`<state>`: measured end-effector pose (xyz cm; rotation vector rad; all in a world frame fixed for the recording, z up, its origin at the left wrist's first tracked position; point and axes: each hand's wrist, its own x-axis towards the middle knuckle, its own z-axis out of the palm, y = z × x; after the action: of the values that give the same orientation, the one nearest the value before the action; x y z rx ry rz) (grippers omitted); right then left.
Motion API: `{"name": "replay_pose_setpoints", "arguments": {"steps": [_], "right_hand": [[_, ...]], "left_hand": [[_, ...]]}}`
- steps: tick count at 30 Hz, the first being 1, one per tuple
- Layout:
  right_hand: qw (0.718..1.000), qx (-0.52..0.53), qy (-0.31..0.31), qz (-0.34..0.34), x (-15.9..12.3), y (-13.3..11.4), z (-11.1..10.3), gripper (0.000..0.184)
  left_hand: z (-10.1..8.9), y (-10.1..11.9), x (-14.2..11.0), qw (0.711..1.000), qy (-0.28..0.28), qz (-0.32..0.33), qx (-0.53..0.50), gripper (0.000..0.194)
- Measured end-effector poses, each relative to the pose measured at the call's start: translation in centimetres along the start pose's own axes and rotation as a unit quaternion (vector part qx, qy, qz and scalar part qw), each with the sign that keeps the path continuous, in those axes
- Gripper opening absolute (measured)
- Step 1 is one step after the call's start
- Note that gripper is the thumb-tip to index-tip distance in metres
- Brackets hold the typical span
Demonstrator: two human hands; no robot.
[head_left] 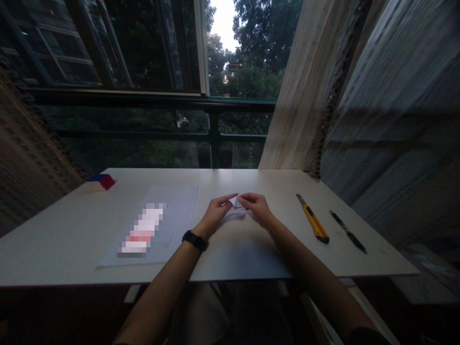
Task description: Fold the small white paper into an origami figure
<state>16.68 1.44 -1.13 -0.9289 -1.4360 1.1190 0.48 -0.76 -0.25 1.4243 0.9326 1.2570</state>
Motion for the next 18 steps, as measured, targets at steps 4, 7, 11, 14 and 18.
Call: {"name": "replay_pose_setpoints", "arguments": {"steps": [4,7,11,14,18], "right_hand": [[0.998,-0.051,0.002,-0.027,0.09,0.06,-0.14,0.027],[0.996,-0.079,0.001,-0.039,0.09,0.03,-0.07,0.027],[0.994,-0.100,0.003,-0.036,0.04,-0.17,0.12,0.027],[0.996,-0.087,-0.003,-0.026,-0.02,-0.40,0.20,0.026],[0.998,-0.058,-0.016,-0.015,-0.08,-0.52,0.07,0.028]], "left_hand": [[0.06,0.15,0.00,0.999,0.001,0.014,0.048,0.036],[0.05,0.17,0.00,0.997,0.001,0.017,0.071,0.036],[0.00,-0.05,0.04,0.996,-0.010,0.015,0.089,0.038],[-0.02,-0.26,0.09,0.995,-0.001,0.022,0.094,0.039],[0.01,-0.29,0.14,0.996,0.014,0.022,0.085,0.037]]}}
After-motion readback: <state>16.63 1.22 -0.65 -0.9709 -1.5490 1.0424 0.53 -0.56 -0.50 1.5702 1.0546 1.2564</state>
